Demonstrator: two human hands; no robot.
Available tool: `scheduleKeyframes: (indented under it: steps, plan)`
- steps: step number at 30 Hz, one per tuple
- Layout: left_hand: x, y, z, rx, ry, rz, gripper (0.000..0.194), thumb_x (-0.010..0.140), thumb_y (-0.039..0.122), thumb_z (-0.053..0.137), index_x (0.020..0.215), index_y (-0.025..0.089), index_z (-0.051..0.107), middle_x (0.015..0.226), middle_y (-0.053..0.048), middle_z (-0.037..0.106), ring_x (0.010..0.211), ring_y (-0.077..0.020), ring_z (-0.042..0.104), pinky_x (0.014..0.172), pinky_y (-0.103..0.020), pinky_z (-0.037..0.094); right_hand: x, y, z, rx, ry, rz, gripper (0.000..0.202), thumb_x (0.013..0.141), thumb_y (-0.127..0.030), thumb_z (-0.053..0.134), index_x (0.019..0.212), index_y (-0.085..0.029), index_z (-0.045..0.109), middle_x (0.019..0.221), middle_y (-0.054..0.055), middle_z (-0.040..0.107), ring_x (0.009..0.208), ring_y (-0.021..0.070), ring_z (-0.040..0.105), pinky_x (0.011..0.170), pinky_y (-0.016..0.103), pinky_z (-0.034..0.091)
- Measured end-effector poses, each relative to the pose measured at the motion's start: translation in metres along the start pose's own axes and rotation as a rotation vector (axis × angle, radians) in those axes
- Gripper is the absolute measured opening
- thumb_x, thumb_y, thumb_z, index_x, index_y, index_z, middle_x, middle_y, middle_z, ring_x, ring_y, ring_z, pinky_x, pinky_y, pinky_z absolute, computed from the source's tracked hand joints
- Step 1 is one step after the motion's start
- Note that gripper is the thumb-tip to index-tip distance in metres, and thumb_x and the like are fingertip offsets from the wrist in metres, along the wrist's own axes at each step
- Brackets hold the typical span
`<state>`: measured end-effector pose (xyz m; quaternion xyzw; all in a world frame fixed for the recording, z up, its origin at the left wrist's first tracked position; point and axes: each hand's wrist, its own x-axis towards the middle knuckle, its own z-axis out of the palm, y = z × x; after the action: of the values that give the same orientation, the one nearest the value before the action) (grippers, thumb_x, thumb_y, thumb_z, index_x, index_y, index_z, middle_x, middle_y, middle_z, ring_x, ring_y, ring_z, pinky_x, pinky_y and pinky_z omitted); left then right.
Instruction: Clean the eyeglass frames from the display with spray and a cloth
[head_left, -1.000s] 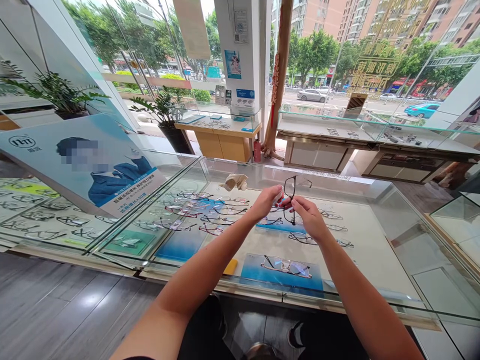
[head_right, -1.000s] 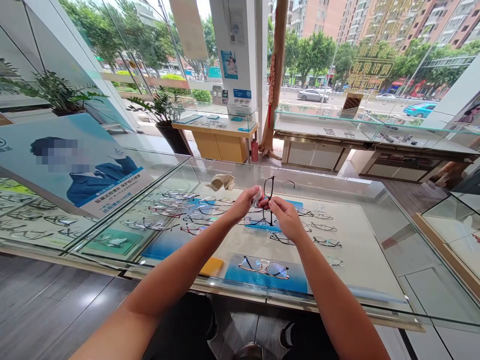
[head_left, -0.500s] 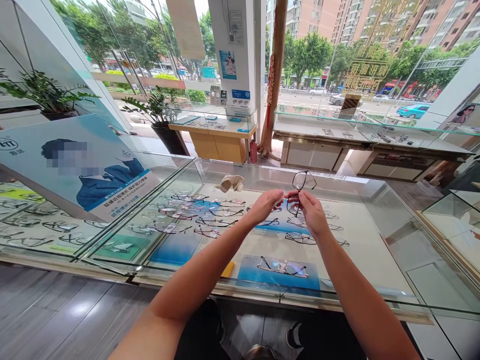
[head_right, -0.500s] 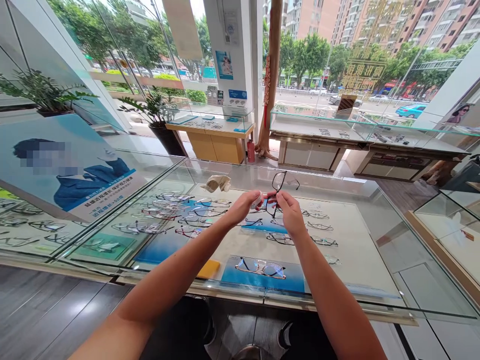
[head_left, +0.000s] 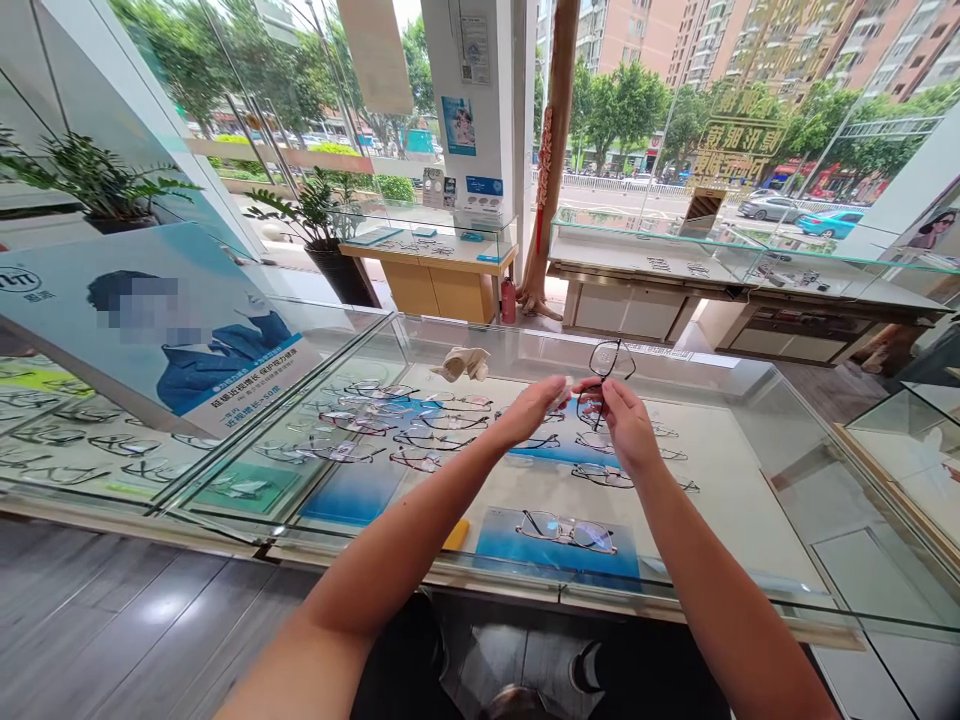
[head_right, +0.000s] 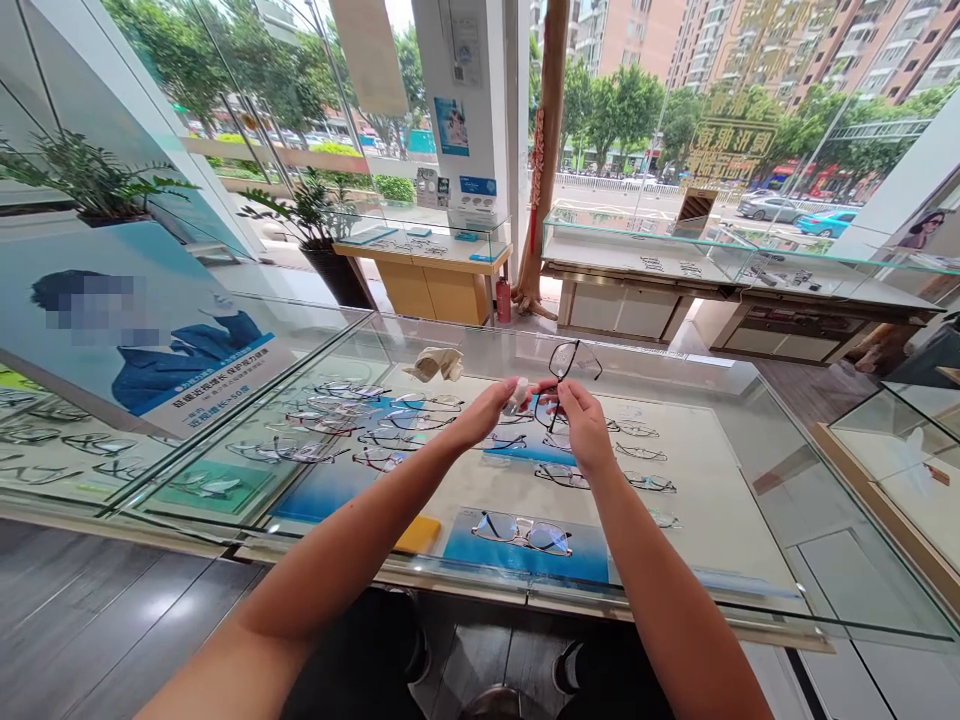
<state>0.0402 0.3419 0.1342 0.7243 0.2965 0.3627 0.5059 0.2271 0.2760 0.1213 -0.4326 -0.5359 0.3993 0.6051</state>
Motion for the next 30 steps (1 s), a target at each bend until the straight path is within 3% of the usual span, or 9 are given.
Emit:
scheduleKeyframes:
  steps: [2, 5, 7, 11, 13, 16, 19, 22, 30]
  plan:
    - [0.005, -0.003, -0.014, 0.058, 0.14, -0.007, 0.05, 0.1, 0.066, 0.042, 0.09, 0.021, 0.061, 0.09, -0.005, 0.064, 0.083, -0.0212, 0.056, 0.08, -0.036, 0.047, 0.0, -0.001, 0.0, 0.002, 0.011, -0.003, 0.042, 0.105, -0.061, 0.056, 0.11, -0.024, 0.076, 0.118, 0.012, 0.082, 0.103, 0.0255, 0.075, 0.084, 0.039, 0.06]
    - [0.015, -0.009, -0.046, 0.168, 0.361, -0.041, 0.023, 0.097, 0.04, 0.052, 0.106, 0.022, 0.062, 0.101, -0.005, 0.068, 0.097, -0.0235, 0.062, 0.091, -0.038, 0.05, -0.001, -0.003, 0.0, 0.035, 0.029, 0.0, 0.039, 0.105, -0.058, 0.058, 0.111, -0.024, 0.077, 0.119, 0.012, 0.082, 0.101, 0.0251, 0.074, 0.082, 0.038, 0.058]
    - [0.019, -0.011, -0.073, 0.252, 0.528, -0.055, 0.024, 0.097, 0.026, 0.049, 0.118, 0.022, 0.061, 0.112, -0.007, 0.07, 0.107, -0.0237, 0.064, 0.101, -0.04, 0.051, -0.001, -0.004, 0.0, 0.054, 0.033, 0.004, 0.038, 0.104, -0.057, 0.059, 0.112, -0.024, 0.077, 0.119, 0.012, 0.082, 0.101, 0.0253, 0.074, 0.081, 0.038, 0.058]
    - [0.015, -0.015, -0.123, 0.503, 0.817, -0.064, 0.021, 0.103, 0.025, 0.054, 0.123, 0.021, 0.059, 0.132, -0.015, 0.066, 0.127, -0.0264, 0.061, 0.112, -0.043, 0.049, -0.002, -0.005, -0.001, 0.039, 0.033, 0.006, 0.04, 0.104, -0.058, 0.058, 0.112, -0.024, 0.077, 0.12, 0.013, 0.082, 0.102, 0.0265, 0.075, 0.083, 0.041, 0.058]
    - [0.009, -0.02, -0.144, 0.56, 0.903, -0.117, 0.017, 0.103, 0.025, 0.057, 0.118, 0.02, 0.061, 0.131, -0.017, 0.066, 0.125, -0.027, 0.063, 0.112, -0.043, 0.049, -0.002, -0.005, -0.002, 0.043, 0.033, 0.005, 0.039, 0.104, -0.057, 0.059, 0.112, -0.024, 0.077, 0.12, 0.013, 0.082, 0.102, 0.0264, 0.075, 0.082, 0.041, 0.058]
    - [0.001, -0.03, -0.167, 0.594, 0.975, -0.22, 0.021, 0.103, 0.023, 0.057, 0.123, 0.02, 0.062, 0.125, -0.014, 0.073, 0.115, -0.0255, 0.068, 0.105, -0.041, 0.052, -0.002, -0.003, -0.004, 0.082, 0.038, 0.011, 0.036, 0.104, -0.055, 0.06, 0.111, -0.024, 0.078, 0.119, 0.012, 0.083, 0.1, 0.0254, 0.073, 0.081, 0.039, 0.056]
    - [-0.005, -0.04, -0.179, 0.673, 0.986, -0.379, 0.034, 0.104, 0.022, 0.056, 0.137, 0.02, 0.057, 0.133, -0.013, 0.074, 0.12, -0.0257, 0.07, 0.103, -0.039, 0.053, -0.002, -0.001, -0.005, 0.126, 0.039, 0.028, 0.033, 0.103, -0.053, 0.064, 0.111, -0.025, 0.079, 0.118, 0.011, 0.083, 0.099, 0.0241, 0.072, 0.08, 0.037, 0.054]
    - [-0.009, -0.044, -0.184, 0.745, 0.927, -0.516, 0.032, 0.103, 0.022, 0.057, 0.135, 0.02, 0.061, 0.132, -0.014, 0.075, 0.122, -0.0284, 0.07, 0.101, -0.039, 0.054, -0.002, -0.002, -0.005, 0.149, 0.035, 0.044, 0.032, 0.102, -0.053, 0.066, 0.11, -0.026, 0.08, 0.117, 0.01, 0.083, 0.099, 0.0232, 0.071, 0.081, 0.036, 0.053]
    - [-0.01, -0.048, -0.184, 0.829, 0.823, -0.679, 0.024, 0.098, 0.023, 0.066, 0.122, 0.02, 0.069, 0.13, -0.018, 0.077, 0.126, -0.0369, 0.07, 0.1, -0.045, 0.054, -0.003, -0.005, -0.005, 0.143, 0.037, 0.07, 0.035, 0.099, -0.058, 0.07, 0.109, -0.027, 0.082, 0.118, 0.01, 0.082, 0.1, 0.0238, 0.07, 0.082, 0.036, 0.053]
